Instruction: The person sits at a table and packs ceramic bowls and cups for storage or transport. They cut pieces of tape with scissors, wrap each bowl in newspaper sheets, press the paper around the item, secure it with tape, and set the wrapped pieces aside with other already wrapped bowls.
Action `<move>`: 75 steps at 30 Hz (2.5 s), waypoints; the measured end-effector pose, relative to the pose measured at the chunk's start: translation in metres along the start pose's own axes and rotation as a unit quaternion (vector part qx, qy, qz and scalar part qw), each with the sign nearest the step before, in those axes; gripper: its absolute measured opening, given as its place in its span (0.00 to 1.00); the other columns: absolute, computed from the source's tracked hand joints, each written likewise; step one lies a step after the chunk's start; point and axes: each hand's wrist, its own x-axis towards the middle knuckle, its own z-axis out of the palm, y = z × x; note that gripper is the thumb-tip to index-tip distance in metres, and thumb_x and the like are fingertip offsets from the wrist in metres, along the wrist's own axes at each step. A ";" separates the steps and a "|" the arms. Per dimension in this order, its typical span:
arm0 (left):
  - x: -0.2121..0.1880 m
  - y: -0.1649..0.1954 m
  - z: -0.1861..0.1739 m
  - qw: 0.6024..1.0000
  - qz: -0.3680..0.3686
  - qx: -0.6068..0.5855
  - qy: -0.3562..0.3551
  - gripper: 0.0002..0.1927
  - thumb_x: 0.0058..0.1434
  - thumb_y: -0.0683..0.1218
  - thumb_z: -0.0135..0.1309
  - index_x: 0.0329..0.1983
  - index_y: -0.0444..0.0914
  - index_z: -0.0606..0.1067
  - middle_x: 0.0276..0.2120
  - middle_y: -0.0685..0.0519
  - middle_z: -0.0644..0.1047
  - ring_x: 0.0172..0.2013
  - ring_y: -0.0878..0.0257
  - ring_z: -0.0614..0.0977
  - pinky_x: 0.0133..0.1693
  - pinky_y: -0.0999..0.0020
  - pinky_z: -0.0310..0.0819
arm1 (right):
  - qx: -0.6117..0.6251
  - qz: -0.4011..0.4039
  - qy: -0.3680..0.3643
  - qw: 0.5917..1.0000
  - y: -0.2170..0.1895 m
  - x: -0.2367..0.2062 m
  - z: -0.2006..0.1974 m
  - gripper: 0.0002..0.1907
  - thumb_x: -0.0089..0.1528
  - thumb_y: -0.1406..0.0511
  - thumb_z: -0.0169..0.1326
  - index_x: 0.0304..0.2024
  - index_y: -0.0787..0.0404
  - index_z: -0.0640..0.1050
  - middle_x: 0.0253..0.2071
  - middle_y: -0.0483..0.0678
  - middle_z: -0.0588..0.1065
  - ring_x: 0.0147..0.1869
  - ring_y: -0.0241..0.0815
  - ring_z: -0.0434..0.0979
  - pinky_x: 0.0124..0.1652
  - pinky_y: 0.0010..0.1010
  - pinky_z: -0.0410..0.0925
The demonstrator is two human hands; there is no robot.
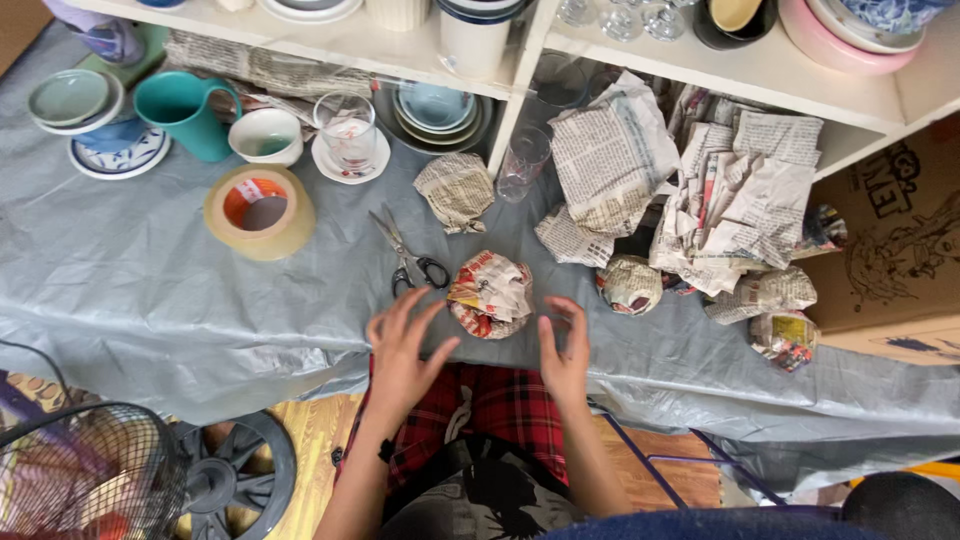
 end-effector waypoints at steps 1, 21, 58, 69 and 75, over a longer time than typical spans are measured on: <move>0.000 0.011 0.010 0.999 0.036 -0.009 -0.014 0.33 0.57 0.56 0.64 0.65 0.43 0.71 0.69 0.49 0.66 0.69 0.50 0.67 0.66 0.45 0.51 | -0.011 -0.009 -0.016 1.000 0.000 0.002 0.003 0.19 0.68 0.70 0.53 0.61 0.63 0.70 0.62 0.55 0.73 0.68 0.49 0.71 0.63 0.36 0.65; 0.038 0.021 0.053 0.994 0.110 0.019 -0.001 0.36 0.49 0.56 0.68 0.63 0.47 0.74 0.66 0.48 0.68 0.62 0.40 0.69 0.58 0.45 0.66 | -0.064 -0.072 -0.032 0.995 -0.036 0.070 -0.034 0.25 0.62 0.70 0.61 0.61 0.60 0.72 0.64 0.54 0.74 0.67 0.48 0.74 0.60 0.38 0.68; 0.392 0.193 -0.061 0.894 0.345 0.098 0.269 0.24 0.72 0.42 0.55 0.71 0.44 0.71 0.68 0.56 0.70 0.68 0.54 0.67 0.66 0.41 0.52 | 0.276 -0.149 0.099 0.944 -0.252 0.372 -0.080 0.21 0.68 0.54 0.56 0.59 0.55 0.80 0.53 0.46 0.83 0.35 0.33 0.84 0.36 0.21 0.71; 0.464 0.206 -0.041 0.857 0.362 0.212 0.301 0.21 0.64 0.41 0.54 0.61 0.43 0.76 0.51 0.58 0.80 0.57 0.59 0.76 0.59 0.35 0.53 | 0.226 -0.281 0.173 0.916 -0.257 0.350 -0.049 0.22 0.70 0.56 0.53 0.55 0.66 0.81 0.56 0.55 0.81 0.31 0.36 0.83 0.33 0.24 0.76; 0.459 0.209 -0.039 0.853 0.348 0.229 0.315 0.18 0.68 0.45 0.55 0.61 0.44 0.78 0.48 0.56 0.81 0.55 0.58 0.76 0.60 0.37 0.52 | 0.381 -0.224 0.168 0.881 -0.258 0.342 -0.024 0.23 0.71 0.57 0.52 0.59 0.67 0.79 0.60 0.53 0.78 0.33 0.37 0.82 0.41 0.24 0.76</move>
